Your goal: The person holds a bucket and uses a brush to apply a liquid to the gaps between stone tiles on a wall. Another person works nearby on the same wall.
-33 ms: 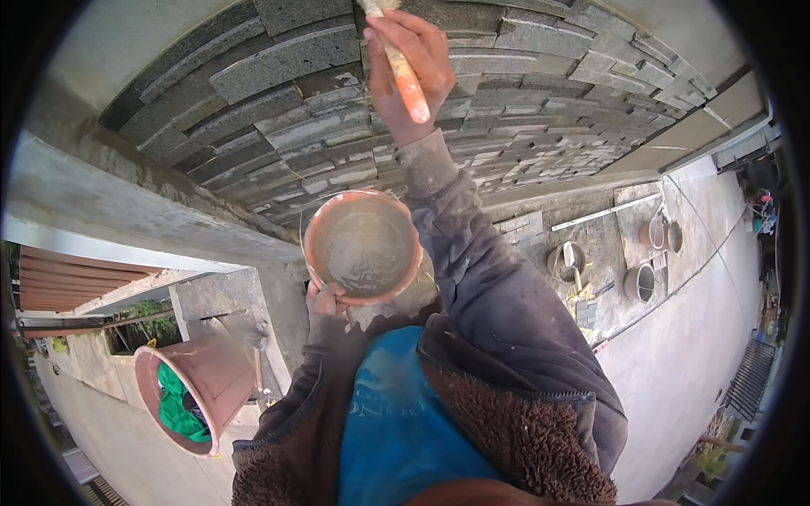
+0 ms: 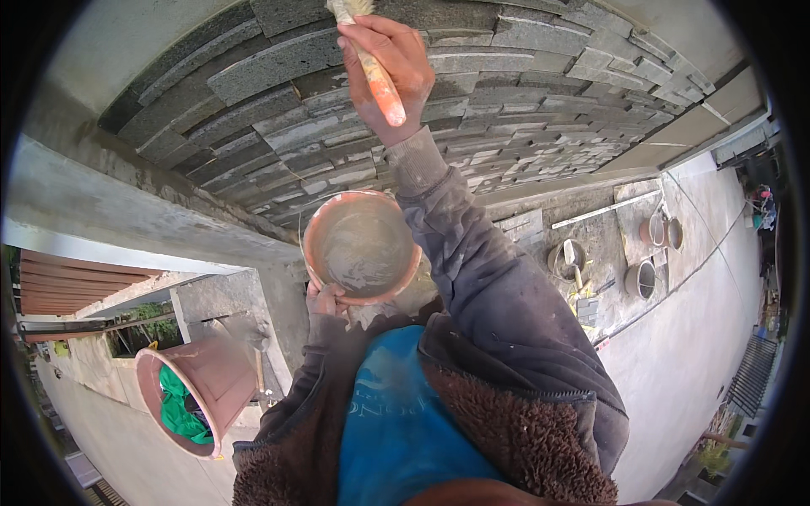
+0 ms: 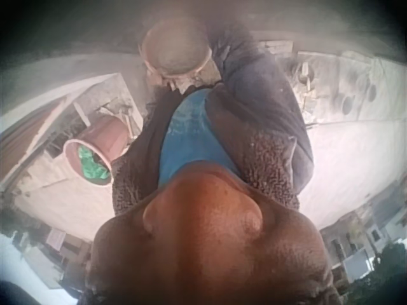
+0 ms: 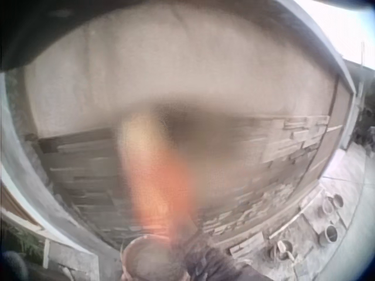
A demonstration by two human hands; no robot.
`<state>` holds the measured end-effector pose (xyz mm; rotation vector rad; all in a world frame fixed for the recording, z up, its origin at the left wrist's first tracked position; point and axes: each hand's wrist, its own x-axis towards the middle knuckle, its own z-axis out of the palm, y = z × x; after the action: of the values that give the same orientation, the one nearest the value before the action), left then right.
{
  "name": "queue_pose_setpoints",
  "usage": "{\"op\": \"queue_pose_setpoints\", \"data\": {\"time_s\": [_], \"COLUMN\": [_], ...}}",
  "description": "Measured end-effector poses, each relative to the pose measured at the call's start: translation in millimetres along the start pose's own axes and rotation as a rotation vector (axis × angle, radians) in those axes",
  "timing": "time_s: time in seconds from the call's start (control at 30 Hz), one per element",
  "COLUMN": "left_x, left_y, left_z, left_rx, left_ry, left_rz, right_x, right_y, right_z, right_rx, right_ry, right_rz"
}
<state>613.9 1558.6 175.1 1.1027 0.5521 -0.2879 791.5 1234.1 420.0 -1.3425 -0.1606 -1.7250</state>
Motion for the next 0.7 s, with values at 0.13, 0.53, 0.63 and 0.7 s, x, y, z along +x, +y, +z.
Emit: {"op": "queue_pose_setpoints", "data": {"time_s": [0.13,0.53,0.63,0.7], "left_x": [3.2,6.0,-6.6,-9.0], "left_y": [2.9,-2.2,1.6,2.9], "left_z": [-5.5,-6.9,0.5,1.3], "left_rx": [-0.061,-0.040,-0.079,-0.081], "left_ry": [-0.061,-0.033,-0.052,-0.041], "left_rz": [0.054,0.014,-0.001,-0.015], "right_x": [4.9,2.0,44.1,52.5], "right_y": [4.0,-8.0,20.7,17.4], "right_z": [2.4,8.0,-40.2,-42.5], "right_rx": [0.038,0.046,0.117,0.090], "right_ry": [-0.188,-0.417,-0.234,-0.147], "right_rz": [0.020,0.129,0.372,0.245]}}
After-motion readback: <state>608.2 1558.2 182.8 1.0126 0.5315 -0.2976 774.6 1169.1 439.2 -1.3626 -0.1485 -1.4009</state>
